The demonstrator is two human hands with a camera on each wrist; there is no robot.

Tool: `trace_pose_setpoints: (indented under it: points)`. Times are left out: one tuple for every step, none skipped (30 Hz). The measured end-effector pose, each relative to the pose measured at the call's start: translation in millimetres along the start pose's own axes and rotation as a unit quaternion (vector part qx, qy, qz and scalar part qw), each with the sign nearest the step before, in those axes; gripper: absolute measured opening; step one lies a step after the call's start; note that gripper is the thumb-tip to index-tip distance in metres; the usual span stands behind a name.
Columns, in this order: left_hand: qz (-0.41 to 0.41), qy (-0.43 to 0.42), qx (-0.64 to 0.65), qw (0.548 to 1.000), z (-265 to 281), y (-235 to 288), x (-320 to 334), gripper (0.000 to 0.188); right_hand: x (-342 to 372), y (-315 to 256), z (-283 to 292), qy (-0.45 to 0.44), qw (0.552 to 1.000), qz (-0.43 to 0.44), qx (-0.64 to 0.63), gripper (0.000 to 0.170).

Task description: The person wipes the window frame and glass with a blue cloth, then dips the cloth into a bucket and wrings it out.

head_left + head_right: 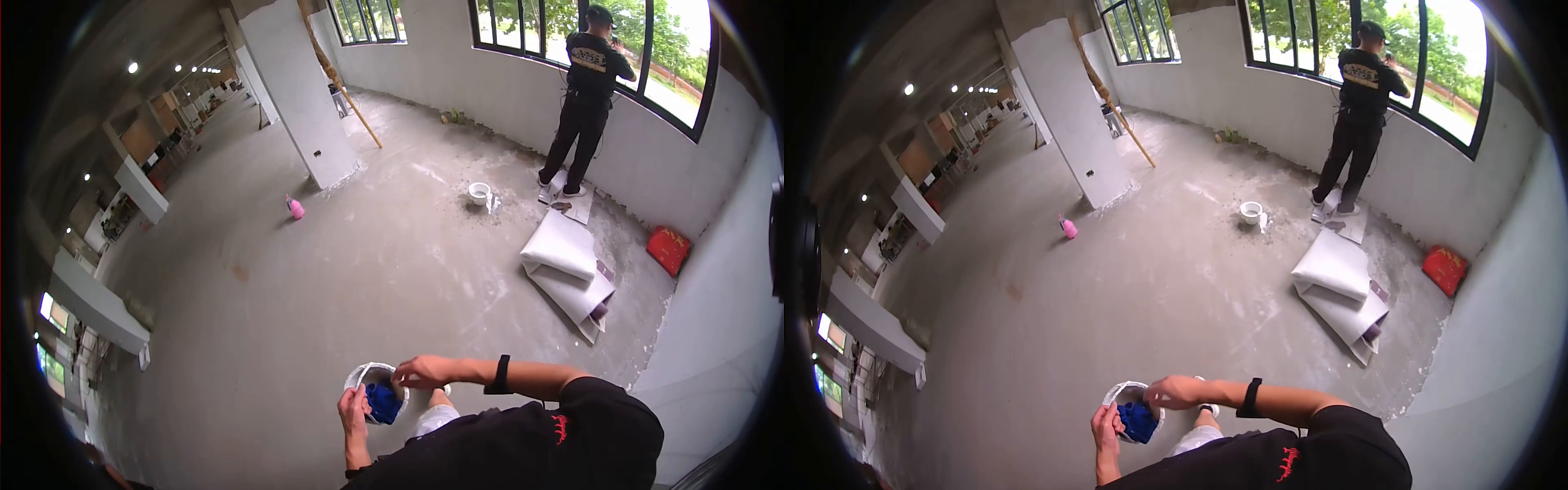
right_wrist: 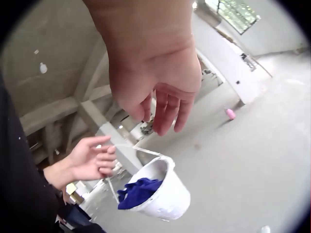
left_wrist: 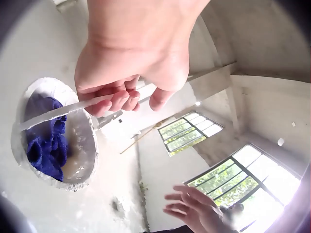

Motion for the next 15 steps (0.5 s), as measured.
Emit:
trace_pose_setpoints:
  points:
    - [0.007, -0.017, 0.002, 1.000, -17.5, 3.5, -35.4, 0.023, -24.2, 12.8, 10.4, -0.019, 0.999, 0.021, 0.033, 0.029]
    - [0.012, -0.035, 0.002, 0.999, -35.6, 12.0, -68.7, 0.023, -48.8, 26.9, 19.7, -0.035, 0.996, 0.042, 0.066, 0.029]
    - [0.035, -0.060, 0.007, 0.998, -56.1, 17.8, -100.6, 0.023, -70.3, 54.2, 26.0, -0.008, 0.996, 0.042, 0.083, 0.025]
    - [0.048, -0.084, 0.018, 0.995, -79.4, 28.1, -132.0, 0.024, -91.7, 83.1, 36.5, -0.003, 0.994, 0.054, 0.092, 0.024]
    - [0.049, -0.103, 0.003, 0.993, -103.1, 38.2, -167.7, 0.024, -107.4, 108.8, 52.8, 0.016, 0.991, 0.047, 0.122, 0.025]
    - [0.057, -0.120, -0.010, 0.991, -125.9, 44.9, -198.9, 0.025, -119.8, 134.5, 67.8, 0.030, 0.988, 0.035, 0.147, 0.026]
    - [0.063, -0.153, -0.026, 0.986, -150.5, 53.0, -228.1, 0.023, -132.8, 153.6, 87.5, 0.046, 0.984, 0.024, 0.168, 0.030]
    - [0.066, -0.172, -0.034, 0.982, -176.7, 63.5, -254.4, 0.022, -140.8, 173.1, 107.7, 0.035, 0.974, -0.022, 0.222, 0.033]
    - [0.082, -0.196, -0.029, 0.977, -203.6, 73.5, -280.1, 0.021, -145.7, 186.9, 134.3, 0.066, 0.967, -0.026, 0.244, 0.034]
    - [0.093, -0.222, -0.032, 0.970, -227.5, 85.2, -306.5, 0.021, -153.9, 201.4, 161.2, 0.106, 0.958, -0.028, 0.266, 0.035]
    - [0.097, -0.243, -0.036, 0.964, -250.0, 92.2, -334.9, 0.020, -164.1, 222.6, 183.2, 0.104, 0.956, -0.061, 0.268, 0.039]
    - [0.100, -0.262, -0.038, 0.959, -271.1, 97.1, -362.8, 0.019, -172.8, 240.6, 204.5, 0.122, 0.953, -0.065, 0.270, 0.039]
    - [0.098, -0.277, -0.056, 0.954, -291.2, 104.1, -390.6, 0.018, -181.6, 259.6, 229.5, 0.152, 0.945, -0.082, 0.278, 0.040]
    - [0.096, -0.292, -0.071, 0.949, -310.3, 110.2, -421.1, 0.018, -190.7, 280.5, 254.9, 0.181, 0.935, -0.098, 0.287, 0.042]
    - [0.101, -0.303, -0.078, 0.944, -328.1, 114.5, -453.3, 0.017, -199.5, 304.6, 277.1, 0.185, 0.931, -0.117, 0.293, 0.048]
Point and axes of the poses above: each hand's wrist, its own x-axis away from the middle knuckle, its own z-axis out of the back of the hand, y = z × x, the point moved 6 cm from there along -x, towards the middle knuckle, and after that the axes turned 7 degrees about x, right-handed, at the moved point
